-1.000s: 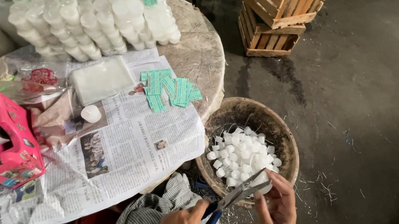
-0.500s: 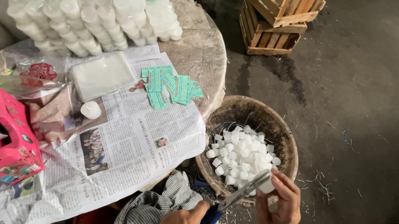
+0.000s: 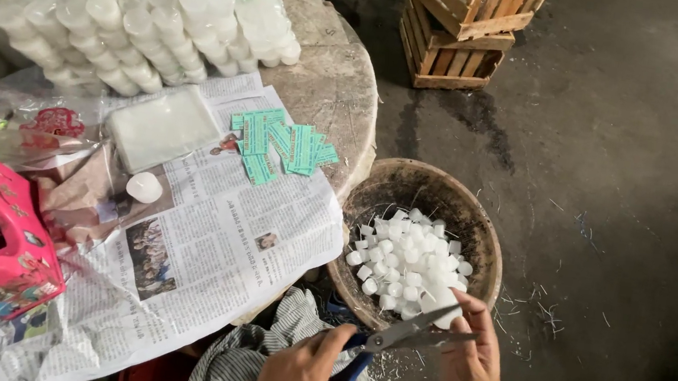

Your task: Trimming small white candles with scissors and placing them into a collection area

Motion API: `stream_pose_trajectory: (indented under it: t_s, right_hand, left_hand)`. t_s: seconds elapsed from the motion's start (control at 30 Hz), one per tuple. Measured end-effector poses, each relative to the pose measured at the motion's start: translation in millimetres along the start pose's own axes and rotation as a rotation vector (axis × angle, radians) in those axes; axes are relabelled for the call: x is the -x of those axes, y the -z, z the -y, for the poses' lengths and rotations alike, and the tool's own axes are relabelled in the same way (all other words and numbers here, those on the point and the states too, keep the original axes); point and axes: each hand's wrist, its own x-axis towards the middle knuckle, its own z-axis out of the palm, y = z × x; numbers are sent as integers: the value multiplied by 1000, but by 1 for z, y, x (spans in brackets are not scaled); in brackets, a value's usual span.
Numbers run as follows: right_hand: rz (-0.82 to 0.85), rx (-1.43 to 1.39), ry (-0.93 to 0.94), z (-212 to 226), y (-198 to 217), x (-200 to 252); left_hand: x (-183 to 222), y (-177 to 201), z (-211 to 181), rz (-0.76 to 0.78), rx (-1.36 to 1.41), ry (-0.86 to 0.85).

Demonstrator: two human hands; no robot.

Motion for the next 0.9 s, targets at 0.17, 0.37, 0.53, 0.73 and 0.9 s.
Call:
stream_pose_trajectory:
  t_s: [0.17, 0.37, 0.53, 0.73, 0.9]
  right_hand:
    - [71, -141, -37, -8, 15, -4]
    - [111, -338, -32, -4, 8, -4]
    - [177, -267, 27, -2, 2, -1]
    - [57, -57, -4, -4, 0, 4]
    - [23, 95, 48, -14, 8, 4]
  left_hand:
    - [3, 0, -2, -5, 56, 63]
    - [6, 4, 14, 179, 105, 232]
    - [0, 16, 0, 273, 217, 306]
    - [-12, 27, -11, 387, 254, 281]
    - [-15, 33, -21, 344, 306, 193]
